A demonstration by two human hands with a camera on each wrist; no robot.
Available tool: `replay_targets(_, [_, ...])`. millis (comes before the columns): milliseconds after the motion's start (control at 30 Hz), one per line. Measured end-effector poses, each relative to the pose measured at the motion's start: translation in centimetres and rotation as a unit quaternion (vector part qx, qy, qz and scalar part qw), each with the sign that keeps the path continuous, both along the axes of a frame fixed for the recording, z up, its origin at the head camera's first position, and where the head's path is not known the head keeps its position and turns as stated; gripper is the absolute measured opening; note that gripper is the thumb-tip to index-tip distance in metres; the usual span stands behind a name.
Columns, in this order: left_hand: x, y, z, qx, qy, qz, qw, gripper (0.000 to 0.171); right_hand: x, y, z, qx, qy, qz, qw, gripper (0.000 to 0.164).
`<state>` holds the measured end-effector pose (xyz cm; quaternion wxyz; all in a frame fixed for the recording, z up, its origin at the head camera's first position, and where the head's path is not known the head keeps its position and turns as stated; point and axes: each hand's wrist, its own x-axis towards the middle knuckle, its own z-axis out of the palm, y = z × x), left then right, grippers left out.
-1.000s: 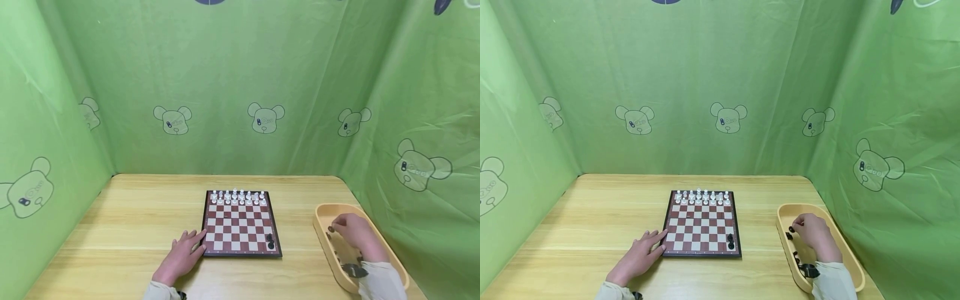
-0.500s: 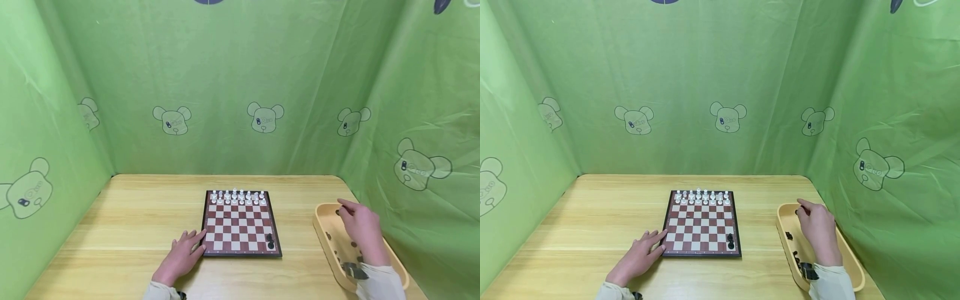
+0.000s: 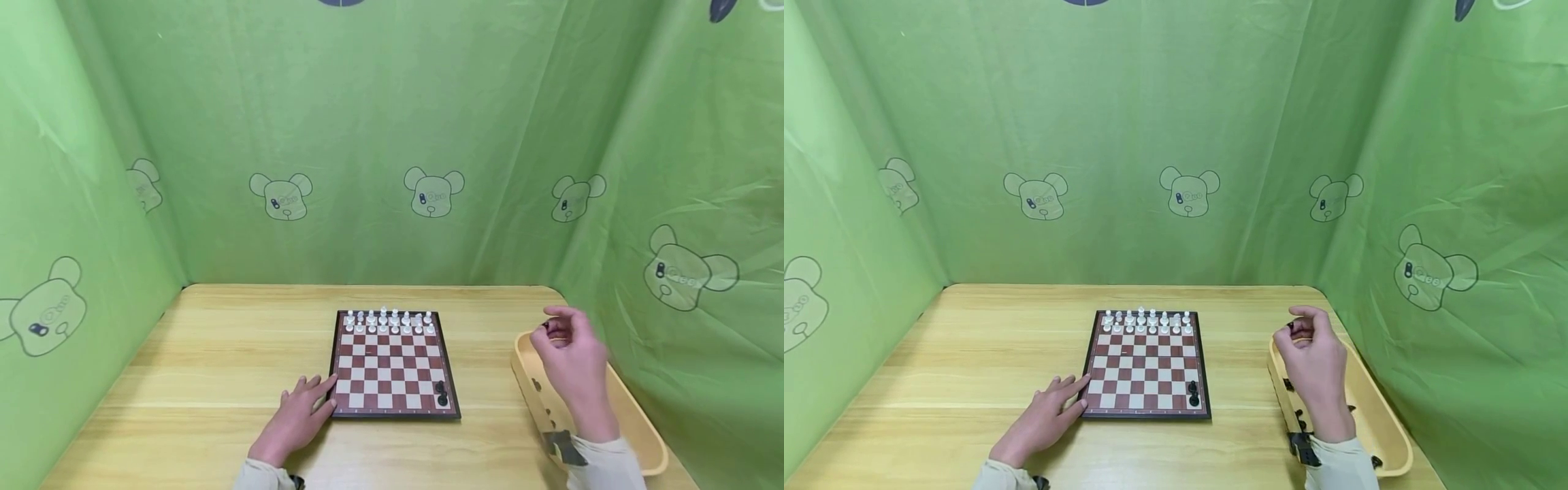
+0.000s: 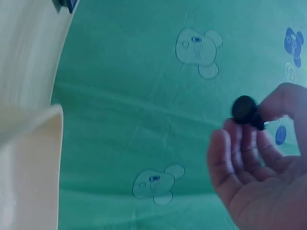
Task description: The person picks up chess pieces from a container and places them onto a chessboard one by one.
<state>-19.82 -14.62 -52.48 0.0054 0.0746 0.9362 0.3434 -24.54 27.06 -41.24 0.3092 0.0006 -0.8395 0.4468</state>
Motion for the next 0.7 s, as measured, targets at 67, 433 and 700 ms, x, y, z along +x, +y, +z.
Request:
replay_targets(67, [0.0,0.0,0.0,-0.001,0.0,-0.001,1.0,0.049,0.0,-0.7,-0.2,-0.001,0.033,0.012,0.999,0.026])
replay_targets(433, [-0.1,0.0,-0.2,-0.002,-0.002,0.002,1.0,0.049,-0.3,-3.1,-1.1,0.001,0.184,0.107,0.977,0.033])
replay_targets(700, [-0.1,0.0,-0.1,0.003,-0.002,0.003,1.0,0.049,-0.2,-4.8,-1.0,-0.022,0.23,0.157,0.96,0.035])
